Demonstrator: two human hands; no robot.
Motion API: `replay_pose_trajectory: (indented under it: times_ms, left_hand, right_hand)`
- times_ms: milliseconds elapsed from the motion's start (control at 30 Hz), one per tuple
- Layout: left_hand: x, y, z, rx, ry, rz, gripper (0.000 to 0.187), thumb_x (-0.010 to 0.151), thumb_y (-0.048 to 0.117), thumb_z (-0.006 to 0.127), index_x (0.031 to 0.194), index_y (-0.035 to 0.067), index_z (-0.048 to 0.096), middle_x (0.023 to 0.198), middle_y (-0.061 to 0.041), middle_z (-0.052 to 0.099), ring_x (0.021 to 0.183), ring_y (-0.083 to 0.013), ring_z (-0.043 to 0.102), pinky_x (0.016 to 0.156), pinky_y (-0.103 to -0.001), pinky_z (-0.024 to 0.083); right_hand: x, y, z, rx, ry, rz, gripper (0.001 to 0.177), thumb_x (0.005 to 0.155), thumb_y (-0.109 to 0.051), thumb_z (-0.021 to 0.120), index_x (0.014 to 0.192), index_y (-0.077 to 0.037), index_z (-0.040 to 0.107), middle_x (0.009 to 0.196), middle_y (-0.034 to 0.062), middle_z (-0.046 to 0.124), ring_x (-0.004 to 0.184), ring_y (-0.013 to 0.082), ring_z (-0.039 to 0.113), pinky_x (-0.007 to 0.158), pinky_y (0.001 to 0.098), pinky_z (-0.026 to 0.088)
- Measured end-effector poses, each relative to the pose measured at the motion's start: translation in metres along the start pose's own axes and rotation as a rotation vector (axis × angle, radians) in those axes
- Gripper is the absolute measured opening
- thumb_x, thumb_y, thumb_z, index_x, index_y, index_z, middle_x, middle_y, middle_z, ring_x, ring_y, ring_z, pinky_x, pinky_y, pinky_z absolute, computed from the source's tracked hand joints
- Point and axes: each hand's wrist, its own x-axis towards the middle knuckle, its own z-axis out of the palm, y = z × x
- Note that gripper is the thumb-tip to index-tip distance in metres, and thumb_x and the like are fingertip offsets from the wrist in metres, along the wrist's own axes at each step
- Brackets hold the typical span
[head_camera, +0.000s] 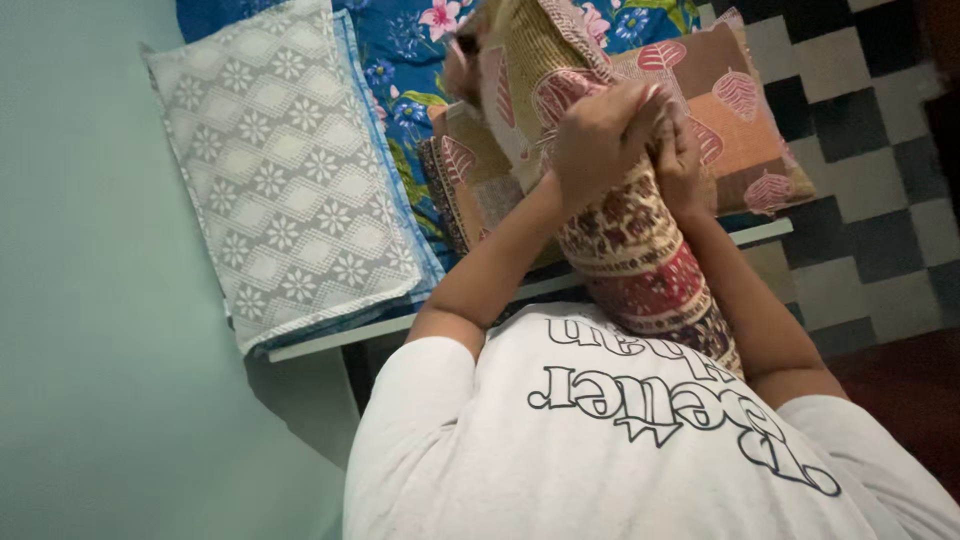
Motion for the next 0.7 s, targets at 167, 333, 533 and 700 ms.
replay_pose_trajectory:
  times_ms: [167,333,533,700]
  left_hand:
    - [-0.06,-0.031,-0.031,0.05,0.037,0.142,0.035,0.086,0.039,0.082,0.094,0.01,0.064,0.084,-0.007,0.063,0.075,-0.0249,0.064,0.065,-0.038,0.053]
    - [-0.083,-0.041,-0.085,0.201,0.035,-0.282,0.06,0.083,0.026,0.086,0.13,0.006,0.054,0.133,-0.015,0.057,0.127,-0.0345,0.057,0.105,-0.044,0.051]
    - [-0.061,-0.097,-0.082,0.274,0.089,-0.274,0.064,0.079,0.009,0.08,0.135,0.004,0.053,0.146,-0.02,0.054,0.138,-0.0397,0.052,0.119,-0.045,0.042]
    - [-0.049,-0.145,-0.072,0.11,0.044,-0.434,0.05,0.087,0.007,0.074,0.134,0.005,0.059,0.13,-0.017,0.072,0.125,-0.0344,0.068,0.113,-0.04,0.05]
  right_hand:
    - [0.009,0.01,-0.011,-0.197,-0.174,-0.049,0.023,0.113,-0.027,0.06,0.119,-0.005,0.059,0.1,-0.002,0.059,0.089,0.0044,0.053,0.078,0.0202,0.041]
    - [0.023,-0.042,0.01,-0.428,-0.227,-0.101,0.044,0.1,-0.024,0.078,0.135,-0.006,0.059,0.097,0.0066,0.062,0.081,0.0133,0.059,0.071,0.0279,0.047]
    - [0.06,-0.097,0.044,-0.915,-0.327,-0.559,0.055,0.099,-0.013,0.081,0.148,-0.006,0.057,0.13,0.0215,0.065,0.11,0.0312,0.071,0.089,0.0425,0.059]
    - [0.114,-0.104,0.057,-1.085,-0.448,-0.849,0.059,0.096,-0.014,0.081,0.148,-0.003,0.056,0.135,0.0252,0.065,0.116,0.0399,0.069,0.091,0.046,0.059]
